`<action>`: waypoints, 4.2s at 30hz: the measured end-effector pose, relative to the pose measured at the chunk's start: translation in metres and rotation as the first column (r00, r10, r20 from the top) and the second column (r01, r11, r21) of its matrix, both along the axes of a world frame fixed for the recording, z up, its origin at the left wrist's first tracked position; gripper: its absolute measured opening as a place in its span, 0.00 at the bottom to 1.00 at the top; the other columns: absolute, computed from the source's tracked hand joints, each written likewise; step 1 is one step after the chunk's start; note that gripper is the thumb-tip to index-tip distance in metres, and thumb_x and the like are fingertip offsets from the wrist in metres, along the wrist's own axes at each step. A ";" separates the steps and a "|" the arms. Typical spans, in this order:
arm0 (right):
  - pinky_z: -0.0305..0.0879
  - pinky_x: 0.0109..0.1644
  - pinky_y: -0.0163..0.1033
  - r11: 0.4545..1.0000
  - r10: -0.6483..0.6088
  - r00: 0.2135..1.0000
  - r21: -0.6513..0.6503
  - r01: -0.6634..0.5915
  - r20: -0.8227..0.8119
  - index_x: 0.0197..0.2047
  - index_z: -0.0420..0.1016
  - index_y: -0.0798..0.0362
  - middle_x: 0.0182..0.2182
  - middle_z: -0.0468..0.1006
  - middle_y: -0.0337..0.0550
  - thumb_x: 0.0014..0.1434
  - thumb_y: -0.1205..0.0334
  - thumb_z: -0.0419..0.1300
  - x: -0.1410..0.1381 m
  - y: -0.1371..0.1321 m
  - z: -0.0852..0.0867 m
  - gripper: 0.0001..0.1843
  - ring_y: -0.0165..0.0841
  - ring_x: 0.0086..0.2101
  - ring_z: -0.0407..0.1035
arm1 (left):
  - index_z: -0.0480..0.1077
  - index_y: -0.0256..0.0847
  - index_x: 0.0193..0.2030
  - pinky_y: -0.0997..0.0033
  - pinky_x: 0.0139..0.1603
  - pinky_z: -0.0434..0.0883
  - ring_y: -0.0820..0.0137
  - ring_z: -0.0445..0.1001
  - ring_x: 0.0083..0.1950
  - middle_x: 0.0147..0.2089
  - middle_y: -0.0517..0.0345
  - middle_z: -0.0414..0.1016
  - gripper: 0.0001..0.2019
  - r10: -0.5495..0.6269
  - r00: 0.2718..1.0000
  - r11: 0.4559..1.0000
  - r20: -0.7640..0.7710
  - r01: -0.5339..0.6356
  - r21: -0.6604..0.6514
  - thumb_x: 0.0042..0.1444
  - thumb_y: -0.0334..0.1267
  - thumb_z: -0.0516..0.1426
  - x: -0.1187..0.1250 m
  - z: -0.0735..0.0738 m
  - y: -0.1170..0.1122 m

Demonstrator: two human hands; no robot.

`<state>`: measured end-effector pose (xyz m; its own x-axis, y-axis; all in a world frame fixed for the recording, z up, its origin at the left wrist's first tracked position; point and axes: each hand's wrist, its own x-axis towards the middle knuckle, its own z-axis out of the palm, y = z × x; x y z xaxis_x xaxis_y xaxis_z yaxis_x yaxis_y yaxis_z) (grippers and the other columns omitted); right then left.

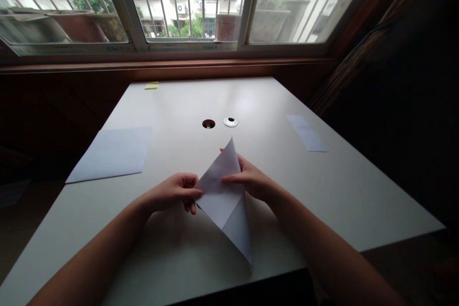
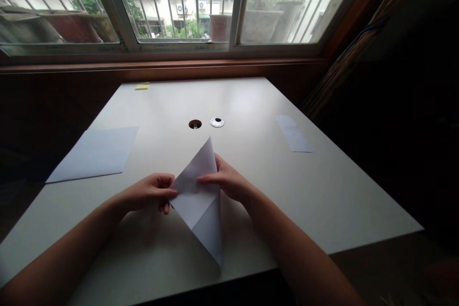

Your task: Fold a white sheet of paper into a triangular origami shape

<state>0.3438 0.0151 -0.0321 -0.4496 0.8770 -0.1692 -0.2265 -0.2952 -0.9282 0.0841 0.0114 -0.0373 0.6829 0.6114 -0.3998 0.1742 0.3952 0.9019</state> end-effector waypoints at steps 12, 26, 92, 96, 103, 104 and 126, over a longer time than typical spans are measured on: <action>0.67 0.39 0.35 0.939 -0.342 0.932 0.000 0.345 -0.121 0.58 0.67 0.44 0.31 0.76 0.33 0.45 0.66 0.73 0.014 0.014 -0.008 0.37 0.29 0.32 0.71 | 0.67 0.37 0.34 0.78 0.25 0.70 0.70 0.79 0.27 0.27 0.57 0.77 0.12 -0.019 1.000 1.000 -0.012 0.019 -0.001 0.56 0.41 0.63 0.000 -0.001 0.001; 0.68 0.40 0.37 0.943 -0.327 0.942 0.043 0.331 -0.081 0.62 0.61 0.34 0.38 0.75 0.35 0.51 0.64 0.68 0.016 0.012 -0.004 0.39 0.33 0.37 0.70 | 0.56 0.48 0.68 0.75 0.25 0.71 0.73 0.75 0.25 0.30 0.63 0.71 0.34 0.078 0.995 0.994 0.058 -0.082 0.066 0.57 0.41 0.63 0.003 0.000 -0.002; 0.73 0.44 0.47 0.962 -0.267 0.955 0.021 0.272 -0.131 0.53 0.67 0.46 0.44 0.79 0.44 0.47 0.61 0.71 -0.006 0.004 -0.003 0.30 0.42 0.41 0.74 | 0.59 0.42 0.65 0.68 0.34 0.75 0.67 0.79 0.32 0.36 0.56 0.75 0.30 0.284 0.942 0.880 0.181 -0.331 0.342 0.58 0.45 0.61 0.012 -0.008 -0.002; 0.72 0.43 0.45 0.961 -0.269 0.952 0.032 0.276 -0.147 0.52 0.67 0.46 0.43 0.79 0.43 0.49 0.63 0.70 -0.006 0.004 -0.003 0.28 0.40 0.40 0.74 | 0.70 0.34 0.48 0.69 0.32 0.75 0.66 0.79 0.31 0.30 0.52 0.78 0.20 0.284 0.954 0.919 0.092 -0.299 0.256 0.60 0.50 0.59 0.010 -0.011 0.002; 0.70 0.47 0.46 0.973 -0.215 0.967 0.051 0.224 -0.140 0.56 0.65 0.44 0.46 0.78 0.44 0.49 0.60 0.71 -0.011 0.001 0.000 0.33 0.42 0.44 0.73 | 0.71 0.34 0.36 0.71 0.31 0.74 0.67 0.78 0.29 0.28 0.49 0.80 0.19 0.362 0.931 0.900 0.049 -0.363 0.243 0.59 0.52 0.59 0.007 -0.011 0.006; 0.70 0.47 0.46 0.978 -0.196 0.972 0.051 0.204 -0.128 0.58 0.63 0.44 0.47 0.77 0.44 0.49 0.60 0.71 -0.012 0.000 0.000 0.35 0.42 0.44 0.73 | 0.72 0.34 0.36 0.71 0.32 0.74 0.67 0.78 0.30 0.29 0.49 0.80 0.19 0.388 0.920 0.886 0.055 -0.389 0.253 0.59 0.52 0.59 0.007 -0.010 0.005; 0.70 0.51 0.46 0.974 -0.174 0.984 0.144 0.176 -0.027 0.67 0.52 0.42 0.46 0.77 0.43 0.48 0.63 0.71 -0.014 -0.001 -0.016 0.48 0.42 0.47 0.72 | 0.70 0.36 0.41 0.73 0.33 0.72 0.67 0.80 0.35 0.33 0.52 0.80 0.17 0.510 0.843 0.816 0.170 -0.537 0.213 0.57 0.49 0.62 0.009 -0.015 0.009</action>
<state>0.3296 0.0141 -0.0482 -0.2881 0.9572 -0.0286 -0.2763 -0.1117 -0.9546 0.0933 0.0200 -0.0522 0.2591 0.9559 -0.1382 -0.0923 0.1669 0.9816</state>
